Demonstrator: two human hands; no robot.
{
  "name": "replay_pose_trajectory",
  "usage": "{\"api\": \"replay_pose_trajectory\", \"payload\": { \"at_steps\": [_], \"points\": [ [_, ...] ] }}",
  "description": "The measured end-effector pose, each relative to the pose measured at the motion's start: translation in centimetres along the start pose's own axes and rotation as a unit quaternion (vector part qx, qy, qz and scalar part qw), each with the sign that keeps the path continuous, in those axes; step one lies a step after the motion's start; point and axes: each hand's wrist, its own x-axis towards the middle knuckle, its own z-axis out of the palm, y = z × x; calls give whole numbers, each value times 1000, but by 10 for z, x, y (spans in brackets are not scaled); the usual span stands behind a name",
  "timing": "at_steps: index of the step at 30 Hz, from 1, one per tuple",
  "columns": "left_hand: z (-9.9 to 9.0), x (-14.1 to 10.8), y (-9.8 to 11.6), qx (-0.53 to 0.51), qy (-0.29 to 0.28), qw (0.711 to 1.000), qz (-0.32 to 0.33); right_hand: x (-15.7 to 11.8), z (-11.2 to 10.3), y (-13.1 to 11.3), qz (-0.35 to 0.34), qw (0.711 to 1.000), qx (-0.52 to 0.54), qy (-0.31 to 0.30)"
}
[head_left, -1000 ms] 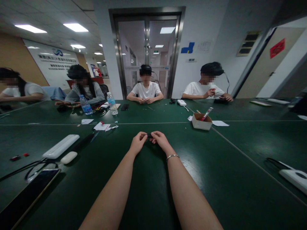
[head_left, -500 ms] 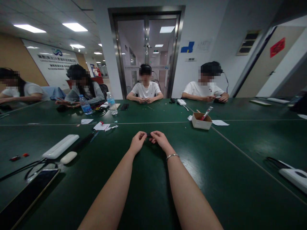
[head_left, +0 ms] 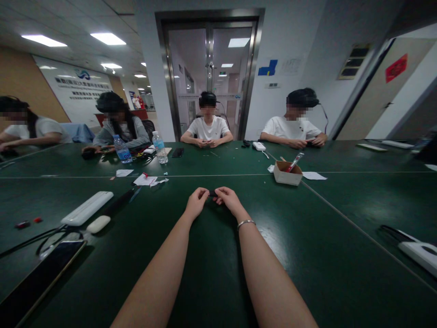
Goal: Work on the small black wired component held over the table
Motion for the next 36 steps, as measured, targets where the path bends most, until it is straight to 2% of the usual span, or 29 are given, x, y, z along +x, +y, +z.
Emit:
{"api": "replay_pose_trajectory", "payload": {
  "at_steps": [5, 11, 17, 20, 25, 31, 36],
  "points": [
    [0, -1, 3, -7, 1, 1000, 21, 0, 0, 0, 5, 1000, -6, 3],
    [-3, -4, 10, 13, -16, 1000, 18, 0, 0, 0, 5, 1000, -7, 3],
    [1, 0, -2, -3, -9, 1000, -2, -1, 0, -1, 3, 1000, -2, 0],
    [3, 2, -8, -16, -28, 999, -23, 0, 0, -1, 4, 1000, -6, 6],
    [1, 2, -7, -39, -35, 998, -17, 0, 0, 0, 2, 1000, -5, 1],
    [0, 3, -8, -30, -8, 999, -17, 1, -1, 0, 5, 1000, 0, -4],
    [0, 4, -9, -21, -17, 999, -19, 1, -1, 0, 5, 1000, 1, -13]
  ]
}}
